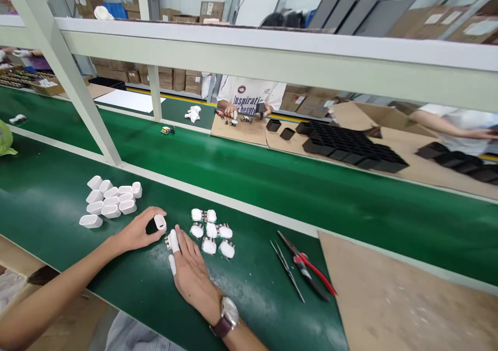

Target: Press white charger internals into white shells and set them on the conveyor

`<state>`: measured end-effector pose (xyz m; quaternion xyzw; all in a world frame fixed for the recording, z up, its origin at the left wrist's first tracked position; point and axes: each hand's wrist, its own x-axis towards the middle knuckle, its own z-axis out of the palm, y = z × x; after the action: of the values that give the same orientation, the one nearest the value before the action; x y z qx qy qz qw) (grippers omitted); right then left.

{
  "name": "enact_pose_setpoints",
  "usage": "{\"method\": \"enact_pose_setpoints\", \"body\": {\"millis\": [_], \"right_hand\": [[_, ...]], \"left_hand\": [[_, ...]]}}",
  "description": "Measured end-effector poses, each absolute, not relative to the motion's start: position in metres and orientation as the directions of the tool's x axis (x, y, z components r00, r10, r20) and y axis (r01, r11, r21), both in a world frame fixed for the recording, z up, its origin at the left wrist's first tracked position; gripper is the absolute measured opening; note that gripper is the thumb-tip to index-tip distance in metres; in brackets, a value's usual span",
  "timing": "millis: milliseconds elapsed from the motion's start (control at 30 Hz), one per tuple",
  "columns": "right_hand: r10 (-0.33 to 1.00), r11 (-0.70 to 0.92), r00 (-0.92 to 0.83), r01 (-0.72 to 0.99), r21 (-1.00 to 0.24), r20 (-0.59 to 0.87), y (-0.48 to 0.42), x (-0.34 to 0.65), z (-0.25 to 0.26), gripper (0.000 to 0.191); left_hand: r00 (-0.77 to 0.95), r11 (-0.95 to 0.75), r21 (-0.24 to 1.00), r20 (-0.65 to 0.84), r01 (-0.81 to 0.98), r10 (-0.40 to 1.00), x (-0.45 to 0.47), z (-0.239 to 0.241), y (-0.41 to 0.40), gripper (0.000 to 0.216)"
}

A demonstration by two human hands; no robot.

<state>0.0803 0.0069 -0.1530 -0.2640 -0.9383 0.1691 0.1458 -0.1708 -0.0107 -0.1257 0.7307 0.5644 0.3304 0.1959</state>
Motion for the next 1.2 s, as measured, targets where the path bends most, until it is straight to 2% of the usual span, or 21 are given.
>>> {"method": "enact_pose_setpoints", "body": {"millis": [167, 300, 400, 500, 567, 700, 767, 833, 867, 967, 1067, 1200], "right_hand": [[0.528, 0.756, -0.846, 0.428, -0.496, 0.074, 0.014, 0.087, -0.141, 0.069], [0.549, 0.748, -0.822, 0.405, -0.526, 0.148, 0.018, 0.086, -0.138, 0.073], [0.545, 0.796, -0.796, 0.393, -0.461, 0.262, 0.021, 0.084, -0.133, 0.071], [0.473, 0.861, -0.812, 0.342, -0.376, 0.343, 0.026, 0.081, -0.13, 0.062], [0.462, 0.871, -0.806, 0.333, -0.362, 0.37, 0.029, 0.081, -0.129, 0.056], [0.52, 0.846, -0.738, 0.372, -0.383, 0.431, 0.031, 0.086, -0.127, 0.043], [0.546, 0.834, -0.678, 0.38, -0.4, 0.492, 0.03, 0.088, -0.122, 0.042], [0.547, 0.834, -0.634, 0.359, -0.418, 0.546, 0.027, 0.088, -0.114, 0.045], [0.538, 0.84, -0.625, 0.342, -0.42, 0.566, 0.026, 0.088, -0.11, 0.047], [0.492, 0.868, -0.645, 0.314, -0.385, 0.584, 0.023, 0.087, -0.102, 0.053], [0.454, 0.89, -0.697, 0.328, -0.317, 0.555, 0.024, 0.087, -0.103, 0.054], [0.407, 0.913, -0.747, 0.321, -0.25, 0.526, 0.027, 0.086, -0.106, 0.043]], "left_hand": [[0.092, -0.241, 0.692, 0.246, 0.68, 0.965, -0.167, -0.142, -0.017, 0.051], [0.087, -0.24, 0.705, 0.247, 0.667, 0.965, -0.168, -0.142, -0.022, 0.057], [0.098, -0.254, 0.716, 0.253, 0.65, 0.963, -0.171, -0.139, -0.026, 0.066], [0.092, -0.257, 0.733, 0.258, 0.63, 0.962, -0.174, -0.136, -0.029, 0.063], [0.082, -0.234, 0.75, 0.235, 0.619, 0.969, -0.175, -0.135, -0.03, 0.062], [0.121, -0.183, 0.771, 0.138, 0.61, 0.983, -0.174, -0.132, -0.029, 0.086], [0.139, -0.181, 0.765, 0.121, 0.618, 0.983, -0.171, -0.132, -0.028, 0.073], [0.166, -0.233, 0.75, 0.165, 0.62, 0.972, -0.167, -0.132, -0.027, 0.054], [0.185, -0.275, 0.741, 0.204, 0.612, 0.961, -0.165, -0.132, -0.026, 0.052], [0.238, -0.378, 0.727, 0.294, 0.574, 0.926, -0.16, -0.135, -0.027, 0.064], [0.22, -0.346, 0.751, 0.268, 0.562, 0.938, -0.158, -0.137, -0.029, 0.076], [0.197, -0.29, 0.774, 0.215, 0.563, 0.956, -0.158, -0.137, -0.031, 0.084]]}}
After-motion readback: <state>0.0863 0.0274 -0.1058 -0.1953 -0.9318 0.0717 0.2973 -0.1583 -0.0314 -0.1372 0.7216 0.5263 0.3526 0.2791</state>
